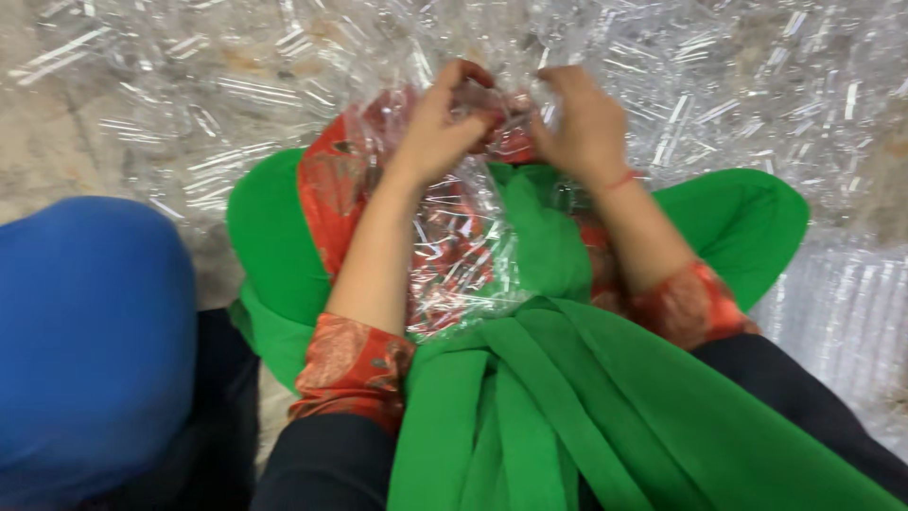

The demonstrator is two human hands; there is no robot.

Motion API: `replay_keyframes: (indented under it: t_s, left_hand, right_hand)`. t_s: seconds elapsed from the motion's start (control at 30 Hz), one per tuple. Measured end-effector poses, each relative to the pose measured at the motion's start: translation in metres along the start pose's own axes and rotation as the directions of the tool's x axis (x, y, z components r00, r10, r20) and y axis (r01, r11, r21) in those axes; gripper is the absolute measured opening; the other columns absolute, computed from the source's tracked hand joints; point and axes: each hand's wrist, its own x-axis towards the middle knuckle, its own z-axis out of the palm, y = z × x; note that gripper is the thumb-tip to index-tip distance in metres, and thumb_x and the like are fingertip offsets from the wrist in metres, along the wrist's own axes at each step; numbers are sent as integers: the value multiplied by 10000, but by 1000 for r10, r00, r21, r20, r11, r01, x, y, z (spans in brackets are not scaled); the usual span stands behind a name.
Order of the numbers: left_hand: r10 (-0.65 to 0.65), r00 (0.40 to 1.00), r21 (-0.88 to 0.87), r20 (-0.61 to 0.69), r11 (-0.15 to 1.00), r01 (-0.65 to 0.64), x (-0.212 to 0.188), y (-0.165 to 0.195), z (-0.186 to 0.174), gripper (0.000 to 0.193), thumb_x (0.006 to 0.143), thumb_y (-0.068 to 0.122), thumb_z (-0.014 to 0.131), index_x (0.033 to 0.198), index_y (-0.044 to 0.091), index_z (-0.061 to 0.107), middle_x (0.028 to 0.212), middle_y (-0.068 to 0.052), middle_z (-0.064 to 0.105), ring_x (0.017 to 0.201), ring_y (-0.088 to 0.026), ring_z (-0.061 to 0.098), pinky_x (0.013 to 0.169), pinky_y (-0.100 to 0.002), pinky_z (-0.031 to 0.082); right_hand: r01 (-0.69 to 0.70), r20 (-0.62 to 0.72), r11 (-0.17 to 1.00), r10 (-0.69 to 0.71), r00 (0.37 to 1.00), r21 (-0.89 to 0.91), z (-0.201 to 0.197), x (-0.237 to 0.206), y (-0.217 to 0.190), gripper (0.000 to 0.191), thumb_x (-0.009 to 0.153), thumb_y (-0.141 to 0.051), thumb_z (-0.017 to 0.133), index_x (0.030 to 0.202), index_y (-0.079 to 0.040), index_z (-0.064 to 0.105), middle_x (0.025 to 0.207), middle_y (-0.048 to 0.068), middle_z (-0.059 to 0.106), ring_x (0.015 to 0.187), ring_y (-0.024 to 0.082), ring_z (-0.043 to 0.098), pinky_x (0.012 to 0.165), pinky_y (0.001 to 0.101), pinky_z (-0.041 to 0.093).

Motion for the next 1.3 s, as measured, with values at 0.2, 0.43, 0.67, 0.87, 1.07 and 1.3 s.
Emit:
replay_keyframes:
  t_s: [0.2, 0.43, 0.67, 0.87, 1.07, 1.3]
  left_hand:
    - [253, 910, -25, 328, 966, -259, -1, 4, 9, 852, 936, -19, 656, 1676, 126, 260, 1731, -110, 335, 1599, -210, 330, 1316, -375, 379]
    - [-53, 861, 37, 506, 999, 40, -10, 26, 19, 917, 955, 152, 766, 1661, 207, 183, 1716, -93, 322, 1376, -280, 508, 943, -396, 471]
    - [-234, 947, -43, 219, 968, 249, -5, 23, 28, 517, 1026, 310, 629, 1512, 191, 502, 1015, -110, 710, 719, -153, 651, 516, -265, 457]
    - [-73, 997, -486, 5, 872, 67, 14, -11, 12, 184, 1025, 248, 588, 1136, 101, 579, 933, -78, 724, 751, -185, 703, 633, -319, 583]
    - [115, 993, -256, -10, 960, -113, 19, -41, 5, 204, 1023, 165, 648, 1156, 10, 636, 1129, -79, 687, 1118, -166, 653, 988, -298, 506]
    - [-28, 998, -320, 55, 946, 44, 17, -25, 12, 487, 1102, 426, 447, 1283, 15, 635, 1067, -128, 751, 876, -187, 716, 748, -319, 597]
  right_hand:
    - [-303, 335, 746, 113, 935, 593, -59, -3, 28, 321, 880, -89, 763, 1191, -49, 697, 844, 8, 658, 581, -4, 494, 521, 211, 366]
    - [-289, 422, 618, -76, 904, 731, -77, -4, 9, 332, 956, 2, 694, 1287, -15, 701, 935, 42, 678, 730, 25, 572, 690, 234, 453]
    - [-232, 165, 415, 190, 968, 880, -42, -18, 13, 378, 999, 13, 660, 1370, 0, 591, 1296, 121, 704, 1010, 123, 682, 929, 304, 595]
    - [-141, 226, 988, 124, 966, 63, 3, -33, -1, 461, 812, -212, 831, 1237, -94, 695, 1176, 178, 694, 940, 345, 674, 764, 460, 537]
    - [-47, 144, 967, 11, 989, 252, 32, -42, 4, 400, 782, -109, 854, 1164, -130, 738, 1129, 137, 745, 1029, 326, 705, 907, 422, 567]
    - [-535, 475, 543, 261, 840, 648, 35, -43, 2, 472, 861, 33, 683, 1317, -14, 572, 1034, 58, 708, 902, 175, 711, 753, 306, 586]
